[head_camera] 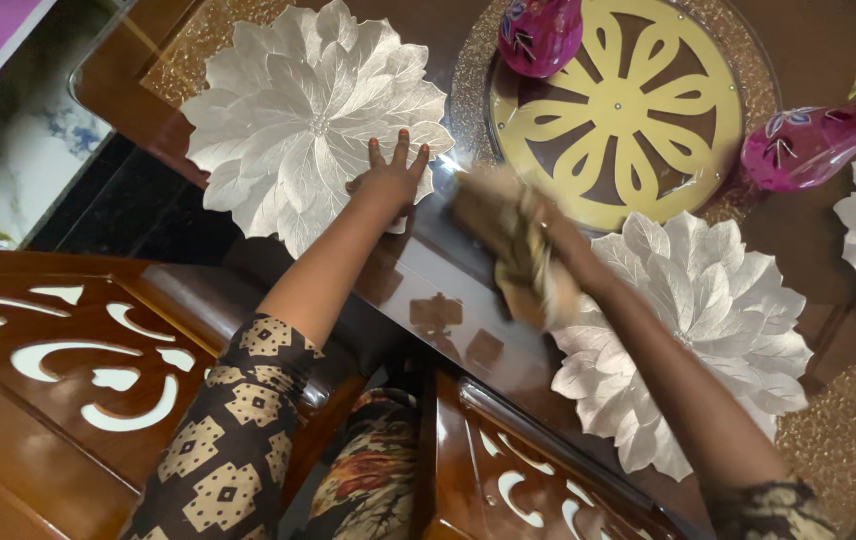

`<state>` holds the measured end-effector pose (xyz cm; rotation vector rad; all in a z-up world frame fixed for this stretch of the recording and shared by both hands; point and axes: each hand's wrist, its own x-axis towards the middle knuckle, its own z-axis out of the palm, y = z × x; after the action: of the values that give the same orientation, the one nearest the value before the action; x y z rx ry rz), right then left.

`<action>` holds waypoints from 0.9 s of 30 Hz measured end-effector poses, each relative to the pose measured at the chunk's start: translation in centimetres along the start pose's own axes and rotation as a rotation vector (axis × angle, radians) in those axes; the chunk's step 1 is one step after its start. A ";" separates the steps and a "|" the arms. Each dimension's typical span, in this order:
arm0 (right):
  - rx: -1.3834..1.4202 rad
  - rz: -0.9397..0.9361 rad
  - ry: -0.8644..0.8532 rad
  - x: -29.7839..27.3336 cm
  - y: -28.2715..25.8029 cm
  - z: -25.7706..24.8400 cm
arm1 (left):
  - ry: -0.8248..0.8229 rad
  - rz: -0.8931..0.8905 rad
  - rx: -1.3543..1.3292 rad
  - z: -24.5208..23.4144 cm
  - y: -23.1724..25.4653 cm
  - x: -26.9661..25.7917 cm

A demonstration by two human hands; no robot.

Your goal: The person wipes a glass dining table with a patterned cloth, moving around decorative white paper flowers and a vase with green plants. The person repeatedly wipes the same areas of the table surface.

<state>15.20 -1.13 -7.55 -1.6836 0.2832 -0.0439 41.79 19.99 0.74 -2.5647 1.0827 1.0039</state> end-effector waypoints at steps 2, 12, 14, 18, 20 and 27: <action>-0.493 -0.053 0.305 3.6 -0.5 -2.7 | 0.015 -0.001 0.008 0.1 0.0 0.2; -1.330 -0.564 0.202 4.1 -3.0 12.3 | -0.018 -0.024 0.008 -0.4 0.4 -0.1; -1.231 -0.289 0.162 6.0 -2.6 8.9 | -0.032 -0.031 0.000 -0.3 0.3 -0.3; -1.011 0.311 0.350 8.3 -4.2 -1.6 | -0.002 -0.015 0.012 -0.3 0.1 -0.2; -0.988 0.489 0.596 7.9 -5.4 -4.9 | 0.029 -0.002 -0.005 0.1 0.0 -0.4; -1.017 0.289 0.531 6.8 -6.5 1.9 | -0.011 -0.021 -0.016 0.1 -0.3 0.8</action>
<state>23.20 -0.08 -2.39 -2.5986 1.0823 -0.1505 42.32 19.77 0.06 -2.5746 1.0467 1.0237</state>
